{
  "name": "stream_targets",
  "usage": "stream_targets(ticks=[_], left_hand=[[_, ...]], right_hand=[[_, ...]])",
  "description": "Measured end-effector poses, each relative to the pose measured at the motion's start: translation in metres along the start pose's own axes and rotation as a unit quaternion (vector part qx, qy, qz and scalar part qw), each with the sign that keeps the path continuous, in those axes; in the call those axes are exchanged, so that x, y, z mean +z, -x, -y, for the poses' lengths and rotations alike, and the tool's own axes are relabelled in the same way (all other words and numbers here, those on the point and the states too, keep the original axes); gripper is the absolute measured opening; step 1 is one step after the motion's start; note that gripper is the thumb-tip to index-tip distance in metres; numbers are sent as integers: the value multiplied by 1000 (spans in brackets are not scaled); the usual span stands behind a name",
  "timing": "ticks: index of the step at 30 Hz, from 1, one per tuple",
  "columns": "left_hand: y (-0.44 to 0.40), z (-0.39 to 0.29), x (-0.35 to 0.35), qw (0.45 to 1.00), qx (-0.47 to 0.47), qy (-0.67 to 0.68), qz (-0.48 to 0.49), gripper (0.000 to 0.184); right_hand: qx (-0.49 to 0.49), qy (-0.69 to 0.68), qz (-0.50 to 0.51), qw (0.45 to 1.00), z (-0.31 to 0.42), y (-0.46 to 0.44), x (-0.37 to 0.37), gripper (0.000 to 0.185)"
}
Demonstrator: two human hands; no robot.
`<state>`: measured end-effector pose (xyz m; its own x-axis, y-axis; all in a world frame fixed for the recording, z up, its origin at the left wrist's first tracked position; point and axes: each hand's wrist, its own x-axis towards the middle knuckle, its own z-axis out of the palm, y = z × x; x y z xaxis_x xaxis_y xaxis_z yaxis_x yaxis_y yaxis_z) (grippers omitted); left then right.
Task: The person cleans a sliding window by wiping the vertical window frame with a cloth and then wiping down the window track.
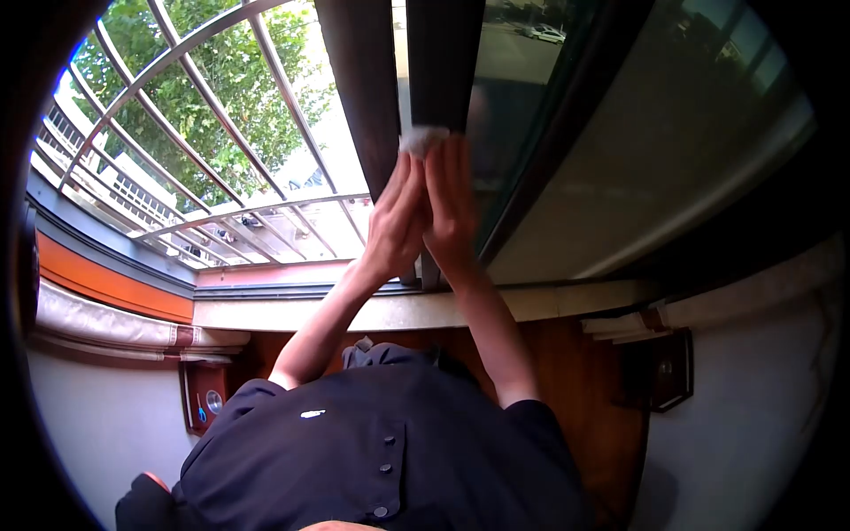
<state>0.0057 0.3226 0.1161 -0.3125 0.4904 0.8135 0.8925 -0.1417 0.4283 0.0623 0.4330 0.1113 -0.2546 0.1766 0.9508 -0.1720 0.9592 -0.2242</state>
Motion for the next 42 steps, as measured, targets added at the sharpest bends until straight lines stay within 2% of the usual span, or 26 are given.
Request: stream_targets(ticks=[4, 8, 10, 16, 20, 23, 28, 31, 34, 35, 38, 42], left_hand=[[-47, -19, -12, 999, 32, 5, -33, 66], [-46, -18, -11, 998, 37, 4, -46, 65], [-29, -9, -7, 998, 44, -12, -42, 63], [79, 34, 28, 999, -37, -6, 17, 67], [99, 37, 29, 997, -62, 5, 52, 66], [59, 27, 24, 1000, -18, 7, -8, 64], [-58, -10, -13, 993, 72, 10, -90, 59], [-70, -20, -22, 993, 69, 30, -88, 60], [-49, -11, -17, 996, 46, 20, -71, 59], [-33, -6, -11, 997, 37, 10, -63, 57], [31, 17, 10, 1000, -4, -9, -26, 54], [114, 34, 27, 993, -95, 15, 70, 59]], right_hand=[[-12, -11, -49, 999, 15, -59, -8, 48], [-34, -3, -70, 997, 16, -64, -8, 45], [-26, 0, -61, 998, 12, -44, -7, 44], [6, 2, 7, 1000, -14, 83, 6, 42], [33, 3, 43, 999, -15, 113, 8, 44], [33, -18, 11, 999, -11, 69, 8, 47], [-8, -38, -33, 999, 16, -68, -11, 52], [-55, -42, -94, 993, 18, -91, -12, 40], [-71, -18, -84, 994, 6, -66, -8, 39], [-48, -12, -69, 996, 6, -51, -7, 37], [-25, -11, -10, 1000, -8, 23, -4, 39], [-6, -19, 31, 999, -25, 128, 5, 40]])
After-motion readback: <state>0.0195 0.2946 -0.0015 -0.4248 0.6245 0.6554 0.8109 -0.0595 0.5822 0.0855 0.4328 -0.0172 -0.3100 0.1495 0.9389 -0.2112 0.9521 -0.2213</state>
